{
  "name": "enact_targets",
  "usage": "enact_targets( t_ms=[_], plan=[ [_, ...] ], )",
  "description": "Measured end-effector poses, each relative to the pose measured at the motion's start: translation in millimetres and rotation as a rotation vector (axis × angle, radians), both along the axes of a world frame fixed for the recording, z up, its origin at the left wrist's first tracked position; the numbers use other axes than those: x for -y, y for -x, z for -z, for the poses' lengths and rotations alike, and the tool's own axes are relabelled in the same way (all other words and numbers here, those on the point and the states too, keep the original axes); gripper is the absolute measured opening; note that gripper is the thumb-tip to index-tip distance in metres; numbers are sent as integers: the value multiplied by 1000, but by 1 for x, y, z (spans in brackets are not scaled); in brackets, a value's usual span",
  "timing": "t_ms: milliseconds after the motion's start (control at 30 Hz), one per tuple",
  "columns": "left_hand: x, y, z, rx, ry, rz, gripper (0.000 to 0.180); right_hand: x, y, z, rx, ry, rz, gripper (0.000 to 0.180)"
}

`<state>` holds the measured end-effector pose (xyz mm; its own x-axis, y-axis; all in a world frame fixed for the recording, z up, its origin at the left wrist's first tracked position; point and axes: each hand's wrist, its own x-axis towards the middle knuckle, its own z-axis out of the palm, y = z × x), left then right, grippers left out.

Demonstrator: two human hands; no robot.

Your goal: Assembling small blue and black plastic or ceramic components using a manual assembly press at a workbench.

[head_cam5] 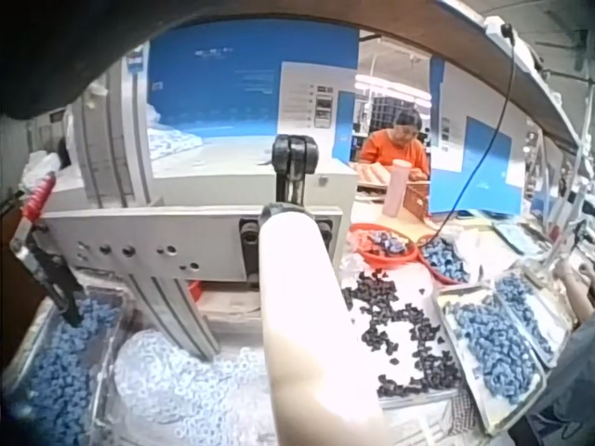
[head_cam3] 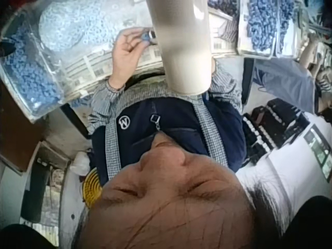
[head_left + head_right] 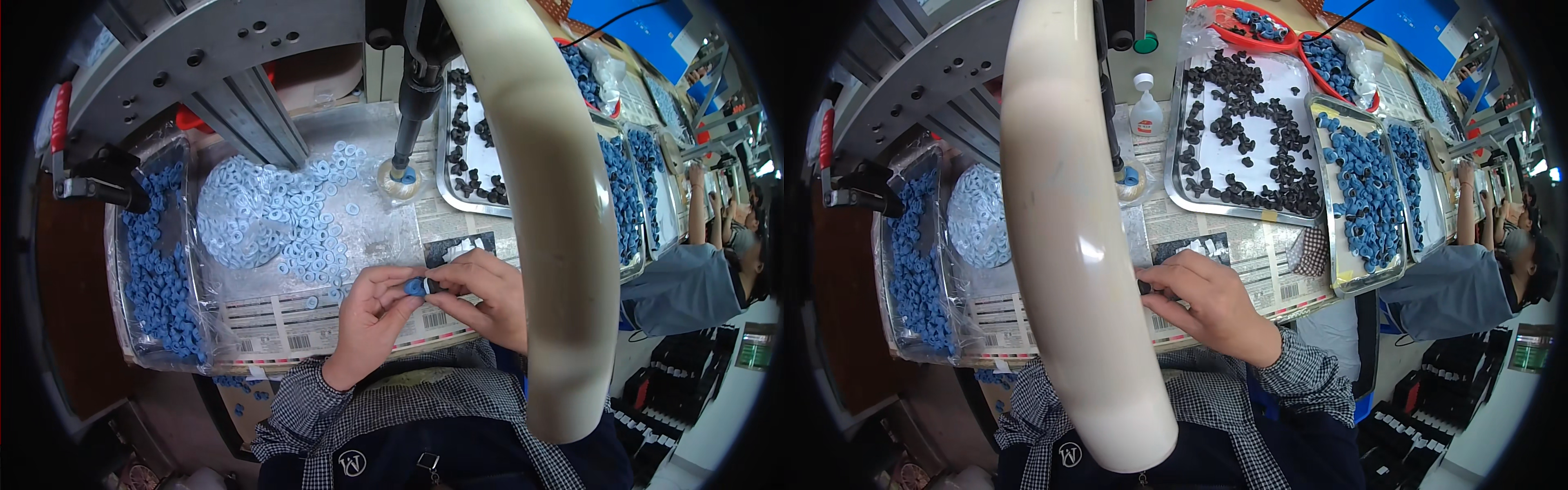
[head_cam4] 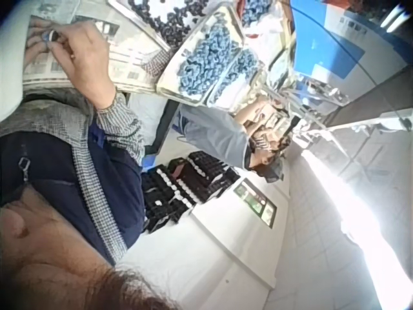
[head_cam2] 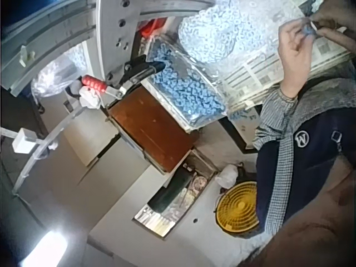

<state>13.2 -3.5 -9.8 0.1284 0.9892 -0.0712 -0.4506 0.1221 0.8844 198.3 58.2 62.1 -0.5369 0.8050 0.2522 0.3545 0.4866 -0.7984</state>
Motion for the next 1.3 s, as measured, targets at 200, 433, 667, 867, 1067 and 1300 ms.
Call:
enact_targets(
  t_ms=[200,433,667,867,1067,1300],
  plan=[
    [2,-2,4,42,17,8,35,1,0,7,47,-19,-24,37],
    [3,-3,1,33,17,-10,35,3,0,6,54,-19,-43,35],
    [6,-10,0,-188,-153,-153,35,11,4,7,12,7,49,33],
    [6,-13,-3,-317,-239,-202,31,14,4,9,-8,-1,74,34],
    [9,-11,-5,-342,-286,-173,32,16,6,1,26,-88,76,29],
    [7,-5,-4,156,-115,20,39,19,7,6,-28,-55,94,31]
  ],
)
